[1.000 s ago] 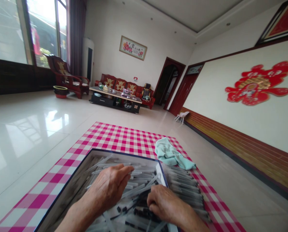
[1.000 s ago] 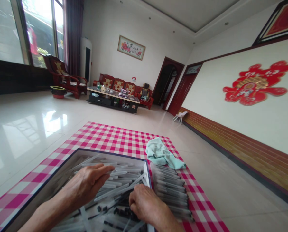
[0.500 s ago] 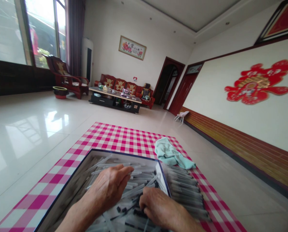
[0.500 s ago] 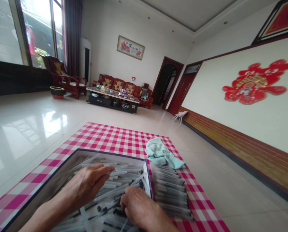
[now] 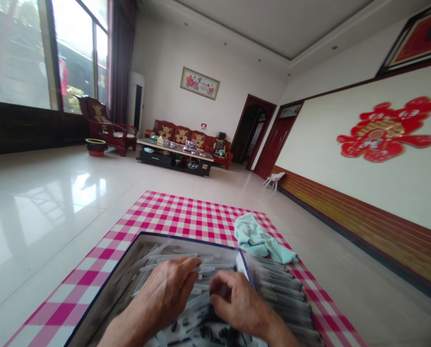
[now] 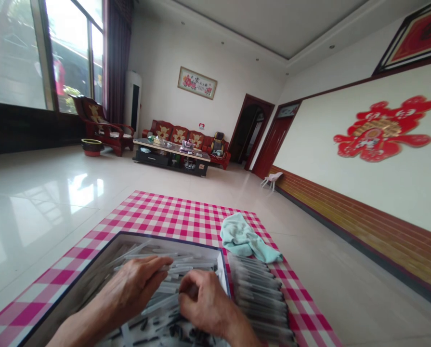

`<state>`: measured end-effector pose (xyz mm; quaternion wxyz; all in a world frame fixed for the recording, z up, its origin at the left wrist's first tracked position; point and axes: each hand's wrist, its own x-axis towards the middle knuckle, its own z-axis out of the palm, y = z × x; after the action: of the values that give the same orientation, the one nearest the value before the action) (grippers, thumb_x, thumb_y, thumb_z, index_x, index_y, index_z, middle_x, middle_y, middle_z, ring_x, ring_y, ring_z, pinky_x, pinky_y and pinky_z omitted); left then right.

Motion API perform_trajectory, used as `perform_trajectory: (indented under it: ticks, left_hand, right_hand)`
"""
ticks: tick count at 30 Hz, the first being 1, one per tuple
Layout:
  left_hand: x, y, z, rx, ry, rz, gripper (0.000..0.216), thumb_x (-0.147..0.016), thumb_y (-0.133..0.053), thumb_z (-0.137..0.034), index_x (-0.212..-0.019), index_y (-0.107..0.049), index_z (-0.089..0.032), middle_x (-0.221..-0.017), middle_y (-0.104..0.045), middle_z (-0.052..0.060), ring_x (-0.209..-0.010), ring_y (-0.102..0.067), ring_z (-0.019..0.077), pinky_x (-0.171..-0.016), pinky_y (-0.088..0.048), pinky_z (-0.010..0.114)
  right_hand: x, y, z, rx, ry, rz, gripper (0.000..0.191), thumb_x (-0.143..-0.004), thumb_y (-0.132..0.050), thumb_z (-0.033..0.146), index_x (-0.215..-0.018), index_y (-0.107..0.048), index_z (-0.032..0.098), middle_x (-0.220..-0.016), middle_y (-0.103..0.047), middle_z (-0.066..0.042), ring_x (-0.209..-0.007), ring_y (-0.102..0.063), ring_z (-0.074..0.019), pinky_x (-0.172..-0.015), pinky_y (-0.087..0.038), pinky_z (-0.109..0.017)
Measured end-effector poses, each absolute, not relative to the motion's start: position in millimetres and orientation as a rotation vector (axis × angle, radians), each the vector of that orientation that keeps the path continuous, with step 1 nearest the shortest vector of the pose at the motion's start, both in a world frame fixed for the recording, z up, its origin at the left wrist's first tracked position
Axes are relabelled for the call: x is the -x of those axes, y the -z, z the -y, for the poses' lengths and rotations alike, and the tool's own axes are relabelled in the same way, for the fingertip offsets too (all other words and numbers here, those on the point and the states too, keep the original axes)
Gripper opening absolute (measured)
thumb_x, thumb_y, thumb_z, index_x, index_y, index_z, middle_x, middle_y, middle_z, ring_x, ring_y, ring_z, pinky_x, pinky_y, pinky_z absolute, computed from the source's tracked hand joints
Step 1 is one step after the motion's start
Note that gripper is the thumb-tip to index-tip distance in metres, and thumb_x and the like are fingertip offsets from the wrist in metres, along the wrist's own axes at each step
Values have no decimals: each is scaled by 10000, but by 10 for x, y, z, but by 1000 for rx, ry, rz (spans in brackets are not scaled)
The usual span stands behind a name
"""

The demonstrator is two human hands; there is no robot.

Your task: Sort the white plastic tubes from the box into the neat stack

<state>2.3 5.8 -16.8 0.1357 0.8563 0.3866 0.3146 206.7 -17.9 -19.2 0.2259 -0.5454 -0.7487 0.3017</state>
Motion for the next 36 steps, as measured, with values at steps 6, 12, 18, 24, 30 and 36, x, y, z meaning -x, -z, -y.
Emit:
perform_trajectory:
  ticks: [6, 12, 18, 24, 30, 36]
  left_hand:
    - [-38, 152, -51, -2468, -901, -1081, 229, -928, -372, -182, -982, -589, -232, -750, -639, -2, -674, -614, 150, -627, -412, 247]
    - [-43, 147, -37, -2455, -920, -1014, 226, -914, -372, -151, -933, -582, -231, -753, -628, -5, -686, -607, 144, -650, -403, 238]
    - [-52, 195, -51, -2441, -891, -1044, 199, -908, -382, -157, -866, -563, -227, -743, -600, -18, -655, -577, 134, -626, -366, 243]
    - [-45, 207, -72, -2448, -880, -1049, 210, -921, -371, -184, -837, -557, -233, -734, -586, -19, -638, -564, 126, -604, -345, 238]
    - [-41, 217, -65, -2429, -865, -1040, 223, -923, -372, -188, -828, -567, -237, -728, -589, -23, -631, -566, 120, -602, -343, 235]
    - [-53, 223, -61, -2418, -859, -1029, 232, -921, -378, -181, -797, -566, -234, -725, -595, -25, -639, -567, 115, -614, -344, 232]
  right_hand:
    - [-1905, 201, 59, 1146, -1145, 1360, 118, -804, -521, 276, -868, -554, 184, -634, -508, 50, -566, -448, -97, -561, -370, -209]
    - [-1807, 261, 90, 1089, -1219, 1318, 132, -821, -574, 279, -893, -588, 169, -634, -522, 41, -615, -450, -105, -600, -370, -218]
    - [-1787, 277, 114, 1053, -1262, 1308, 160, -836, -597, 312, -921, -601, 177, -672, -525, 34, -636, -447, -103, -628, -376, -231]
    - [-1784, 300, 129, 1054, -1264, 1292, 179, -826, -621, 327, -932, -609, 183, -691, -539, 31, -645, -459, -102, -633, -384, -227]
    - [-1760, 235, 140, 1098, -1208, 1330, 209, -814, -634, 367, -885, -622, 171, -647, -536, 35, -627, -452, -102, -620, -385, -219]
    - [-1729, 209, 165, 1137, -1206, 1309, 245, -790, -656, 391, -864, -621, 160, -632, -541, 35, -622, -463, -102, -622, -392, -217]
